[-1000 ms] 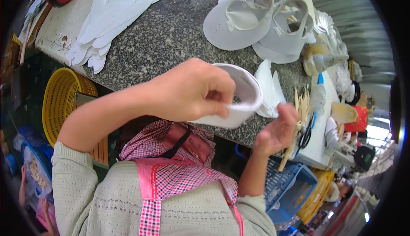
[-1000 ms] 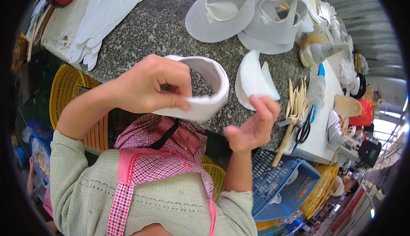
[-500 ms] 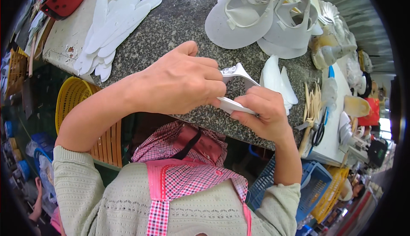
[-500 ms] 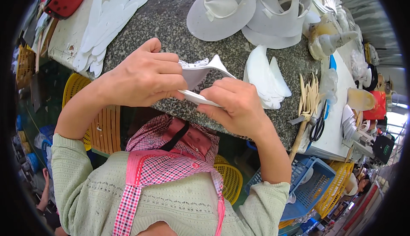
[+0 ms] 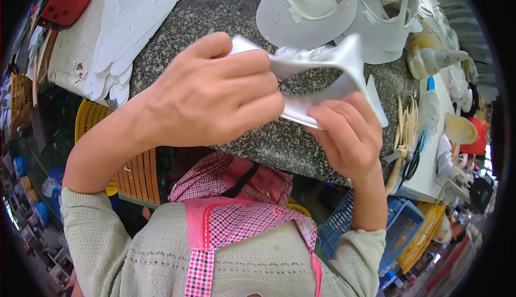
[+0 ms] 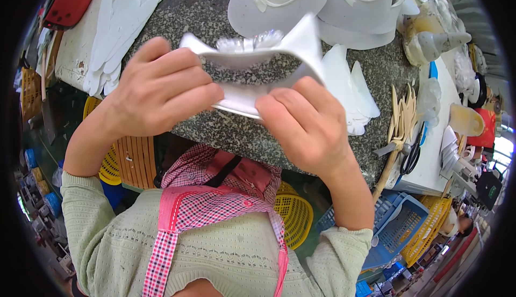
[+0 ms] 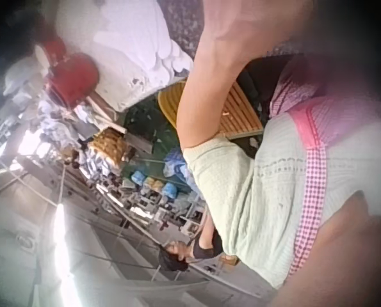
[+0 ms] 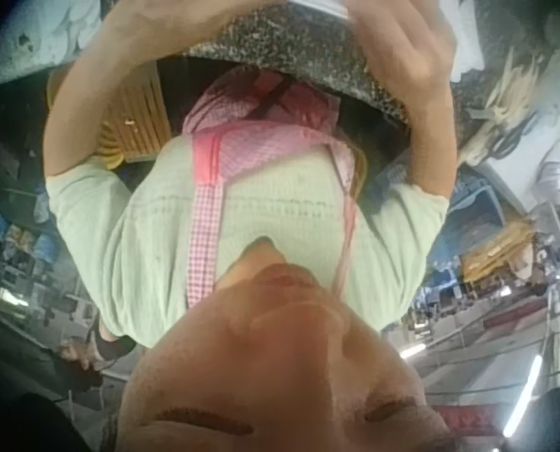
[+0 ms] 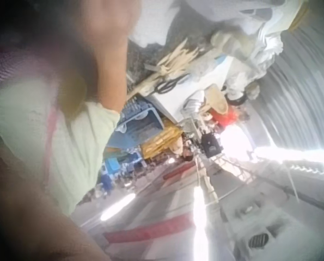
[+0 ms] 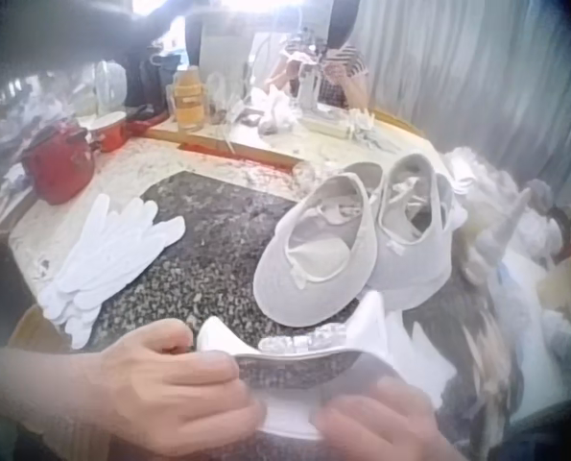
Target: The person assembles shoe components by fitting lining inserts into shoe uppers by hand, smoothing the material along the interior, and tucking edges into place using a wooden stick.
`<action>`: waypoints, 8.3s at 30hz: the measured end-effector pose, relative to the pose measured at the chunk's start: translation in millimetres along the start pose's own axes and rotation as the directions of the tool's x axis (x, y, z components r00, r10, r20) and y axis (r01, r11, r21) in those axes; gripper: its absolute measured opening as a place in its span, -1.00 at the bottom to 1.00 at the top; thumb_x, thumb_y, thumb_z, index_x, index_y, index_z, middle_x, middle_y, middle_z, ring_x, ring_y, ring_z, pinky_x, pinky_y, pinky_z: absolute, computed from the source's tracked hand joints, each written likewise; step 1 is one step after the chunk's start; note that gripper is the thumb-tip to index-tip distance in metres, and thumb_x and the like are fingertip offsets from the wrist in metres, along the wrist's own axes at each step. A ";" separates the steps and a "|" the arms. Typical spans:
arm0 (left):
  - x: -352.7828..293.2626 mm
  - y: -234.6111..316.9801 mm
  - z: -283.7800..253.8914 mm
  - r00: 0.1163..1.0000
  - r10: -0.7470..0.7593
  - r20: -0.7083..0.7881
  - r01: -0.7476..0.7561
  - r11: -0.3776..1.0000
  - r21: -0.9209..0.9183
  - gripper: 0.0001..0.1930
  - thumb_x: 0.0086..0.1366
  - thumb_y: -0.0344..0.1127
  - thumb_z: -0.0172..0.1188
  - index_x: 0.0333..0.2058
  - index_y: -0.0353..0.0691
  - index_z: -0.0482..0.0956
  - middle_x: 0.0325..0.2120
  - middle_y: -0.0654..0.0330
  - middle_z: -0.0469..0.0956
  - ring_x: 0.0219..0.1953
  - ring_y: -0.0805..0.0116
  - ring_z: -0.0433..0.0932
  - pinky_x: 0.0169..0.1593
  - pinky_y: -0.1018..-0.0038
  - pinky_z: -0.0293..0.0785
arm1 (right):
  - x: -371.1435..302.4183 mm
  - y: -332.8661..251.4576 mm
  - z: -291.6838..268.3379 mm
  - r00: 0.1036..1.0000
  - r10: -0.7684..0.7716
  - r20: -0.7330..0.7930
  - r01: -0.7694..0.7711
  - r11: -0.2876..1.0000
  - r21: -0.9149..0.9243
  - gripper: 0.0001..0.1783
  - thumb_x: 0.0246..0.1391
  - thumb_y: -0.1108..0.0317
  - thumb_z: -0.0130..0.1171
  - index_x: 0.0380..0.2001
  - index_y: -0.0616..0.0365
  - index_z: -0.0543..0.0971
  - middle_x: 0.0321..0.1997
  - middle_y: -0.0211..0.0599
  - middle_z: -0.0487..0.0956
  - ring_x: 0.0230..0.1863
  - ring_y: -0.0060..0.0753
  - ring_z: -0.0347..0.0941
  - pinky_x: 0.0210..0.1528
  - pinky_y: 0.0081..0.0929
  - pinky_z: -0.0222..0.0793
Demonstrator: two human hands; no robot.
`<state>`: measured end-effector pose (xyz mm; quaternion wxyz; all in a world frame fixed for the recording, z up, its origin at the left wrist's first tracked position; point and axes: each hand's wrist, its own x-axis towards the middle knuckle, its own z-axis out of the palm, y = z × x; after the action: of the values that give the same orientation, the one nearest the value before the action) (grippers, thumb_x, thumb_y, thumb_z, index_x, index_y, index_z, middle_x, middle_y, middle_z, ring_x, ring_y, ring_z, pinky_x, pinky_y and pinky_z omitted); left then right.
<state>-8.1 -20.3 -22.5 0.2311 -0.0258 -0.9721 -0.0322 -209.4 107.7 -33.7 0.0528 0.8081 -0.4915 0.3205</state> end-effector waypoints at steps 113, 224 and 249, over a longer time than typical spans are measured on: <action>-58.2 55.0 57.3 0.965 -0.240 0.105 0.226 0.966 0.126 -0.68 0.03 -0.31 0.14 -0.18 -0.13 0.57 -0.08 0.28 0.49 -0.01 0.45 0.41 0.09 0.07 0.08 | -55.4 -14.6 34.9 0.966 0.134 0.222 -0.180 0.963 0.202 -0.53 -0.42 0.48 0.29 -0.26 0.23 0.48 -0.18 -0.19 0.43 -0.21 -0.16 0.39 -0.19 -0.34 0.39; -13.6 36.1 -10.9 1.000 0.029 0.011 -0.029 0.997 0.077 -0.78 -0.18 -0.35 0.17 -0.47 -0.30 0.51 -0.46 0.17 0.58 -0.37 0.36 0.55 -0.37 0.53 0.44 | -16.1 -17.1 -40.2 0.934 -0.041 0.354 0.005 0.995 0.103 -0.74 -0.31 0.39 0.21 -0.42 0.21 0.56 -0.51 -0.32 0.45 -0.51 -0.31 0.42 -0.48 -0.45 0.29; -13.6 93.6 43.5 0.811 0.106 0.575 -0.366 0.859 0.359 -0.44 -0.04 -0.28 -0.04 -0.07 -0.59 0.43 -0.15 -0.08 0.51 -0.06 0.21 0.48 0.19 0.34 0.17 | -92.3 -28.9 10.0 0.861 0.477 0.178 -0.502 0.852 0.149 -0.57 -0.20 0.62 0.11 -0.13 0.18 0.47 -0.11 -0.09 0.48 -0.24 0.00 0.47 -0.21 -0.30 0.41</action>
<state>-9.4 75.8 -62.6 -0.0481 -0.1032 -0.9656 0.2337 -209.6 188.6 -87.6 -0.1411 0.6769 -0.6509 0.3136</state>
